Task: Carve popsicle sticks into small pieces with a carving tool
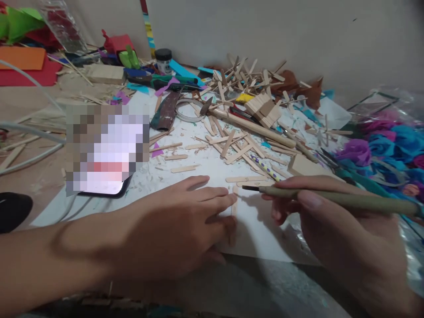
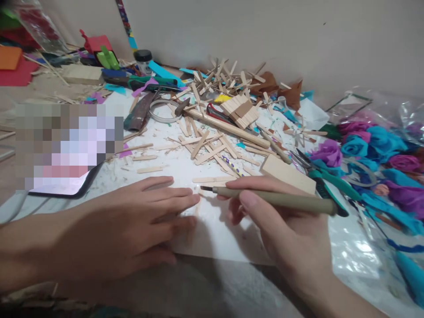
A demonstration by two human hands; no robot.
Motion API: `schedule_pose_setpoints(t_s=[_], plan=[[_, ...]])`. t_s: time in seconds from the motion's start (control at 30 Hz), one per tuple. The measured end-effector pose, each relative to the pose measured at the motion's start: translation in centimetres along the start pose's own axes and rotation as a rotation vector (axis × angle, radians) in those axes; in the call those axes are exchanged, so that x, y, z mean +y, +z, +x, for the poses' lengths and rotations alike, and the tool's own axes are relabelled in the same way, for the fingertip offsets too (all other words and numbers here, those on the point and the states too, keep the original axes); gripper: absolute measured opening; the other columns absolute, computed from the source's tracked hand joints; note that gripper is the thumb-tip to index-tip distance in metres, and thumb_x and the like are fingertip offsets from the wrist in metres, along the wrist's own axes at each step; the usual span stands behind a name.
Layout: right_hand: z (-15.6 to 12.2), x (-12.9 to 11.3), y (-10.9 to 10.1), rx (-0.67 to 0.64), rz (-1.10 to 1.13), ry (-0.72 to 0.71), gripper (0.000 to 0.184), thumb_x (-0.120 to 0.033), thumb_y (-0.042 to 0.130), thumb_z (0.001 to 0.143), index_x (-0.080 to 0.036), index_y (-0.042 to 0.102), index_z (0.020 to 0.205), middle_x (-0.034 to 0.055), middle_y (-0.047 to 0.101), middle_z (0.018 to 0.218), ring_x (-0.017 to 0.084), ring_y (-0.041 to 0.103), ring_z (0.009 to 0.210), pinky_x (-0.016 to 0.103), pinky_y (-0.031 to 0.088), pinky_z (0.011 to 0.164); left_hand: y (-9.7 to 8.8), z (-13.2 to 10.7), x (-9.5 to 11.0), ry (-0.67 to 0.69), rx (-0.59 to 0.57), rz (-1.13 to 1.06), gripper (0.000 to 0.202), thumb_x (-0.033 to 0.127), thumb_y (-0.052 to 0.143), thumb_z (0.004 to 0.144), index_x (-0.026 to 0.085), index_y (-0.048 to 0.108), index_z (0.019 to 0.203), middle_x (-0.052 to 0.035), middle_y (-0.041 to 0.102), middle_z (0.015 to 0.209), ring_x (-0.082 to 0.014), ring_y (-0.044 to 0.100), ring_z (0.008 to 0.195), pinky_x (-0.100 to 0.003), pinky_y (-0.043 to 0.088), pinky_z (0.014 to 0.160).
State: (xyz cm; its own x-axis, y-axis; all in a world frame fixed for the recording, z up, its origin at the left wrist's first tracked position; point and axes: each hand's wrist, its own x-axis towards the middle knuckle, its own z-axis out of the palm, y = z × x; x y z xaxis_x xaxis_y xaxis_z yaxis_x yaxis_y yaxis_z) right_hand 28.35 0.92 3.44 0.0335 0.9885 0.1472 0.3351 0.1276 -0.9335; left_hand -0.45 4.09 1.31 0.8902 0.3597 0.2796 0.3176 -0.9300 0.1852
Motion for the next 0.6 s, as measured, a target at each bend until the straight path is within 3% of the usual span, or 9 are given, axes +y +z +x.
schedule_pose_setpoints(t_s=[0.13, 0.23, 0.37, 0.47, 0.6], plan=[[0.8, 0.1, 0.2, -0.014, 0.054, 0.079, 0.023, -0.049, 0.101, 0.088, -0.032, 0.086, 0.091, -0.0014, 0.081, 0.07, 0.016, 0.075, 0.059, 0.023, 0.063, 0.057, 0.5, 0.1, 0.0, -0.051, 0.117, -0.123, 0.021, 0.036, 0.064, 0.121, 0.021, 0.076, 0.113, -0.0067, 0.081, 0.144, -0.0243, 0.075, 0.134, -0.044, 0.054, 0.124], [0.5, -0.2, 0.3, -0.091, -0.047, 0.086, 0.018, -0.048, 0.096, 0.094, -0.031, 0.09, 0.091, 0.0023, 0.086, 0.075, 0.018, 0.08, 0.061, 0.022, 0.066, 0.057, 0.4, 0.2, 0.5, -0.174, 0.114, -0.193, 0.035, 0.031, 0.051, 0.125, 0.021, 0.079, 0.107, -0.0023, 0.084, 0.125, -0.0227, 0.078, 0.113, -0.04, 0.061, 0.105], [0.3, -0.4, 0.9, -0.098, -0.168, 0.036, 0.008, -0.043, 0.095, 0.093, -0.035, 0.095, 0.094, 0.0026, 0.092, 0.086, 0.021, 0.086, 0.067, 0.023, 0.069, 0.058, -0.3, 0.3, 0.7, -0.244, 0.073, -0.206, 0.033, 0.028, 0.057, 0.121, 0.022, 0.079, 0.097, -0.0022, 0.078, 0.103, -0.0249, 0.07, 0.091, -0.042, 0.056, 0.085], [0.3, -0.4, 1.3, -0.111, -0.241, -0.062, 0.004, -0.038, 0.094, 0.09, -0.038, 0.096, 0.094, 0.0006, 0.092, 0.088, 0.021, 0.086, 0.067, 0.023, 0.068, 0.057, -0.6, 0.2, 0.4, -0.234, 0.082, -0.203, 0.032, 0.022, 0.057, 0.117, 0.022, 0.078, 0.093, -0.002, 0.075, 0.097, -0.0242, 0.065, 0.088, -0.042, 0.051, 0.084], [-0.2, -0.9, 2.0, -0.073, -0.282, 0.017, 0.004, -0.036, 0.093, 0.086, -0.039, 0.094, 0.085, -0.0019, 0.091, 0.082, 0.02, 0.085, 0.065, 0.021, 0.064, 0.052, -0.5, 0.1, 0.2, -0.222, 0.061, -0.191, 0.031, 0.013, 0.053, 0.115, 0.021, 0.08, 0.103, -0.0022, 0.073, 0.099, -0.0236, 0.063, 0.089, -0.043, 0.046, 0.085]])
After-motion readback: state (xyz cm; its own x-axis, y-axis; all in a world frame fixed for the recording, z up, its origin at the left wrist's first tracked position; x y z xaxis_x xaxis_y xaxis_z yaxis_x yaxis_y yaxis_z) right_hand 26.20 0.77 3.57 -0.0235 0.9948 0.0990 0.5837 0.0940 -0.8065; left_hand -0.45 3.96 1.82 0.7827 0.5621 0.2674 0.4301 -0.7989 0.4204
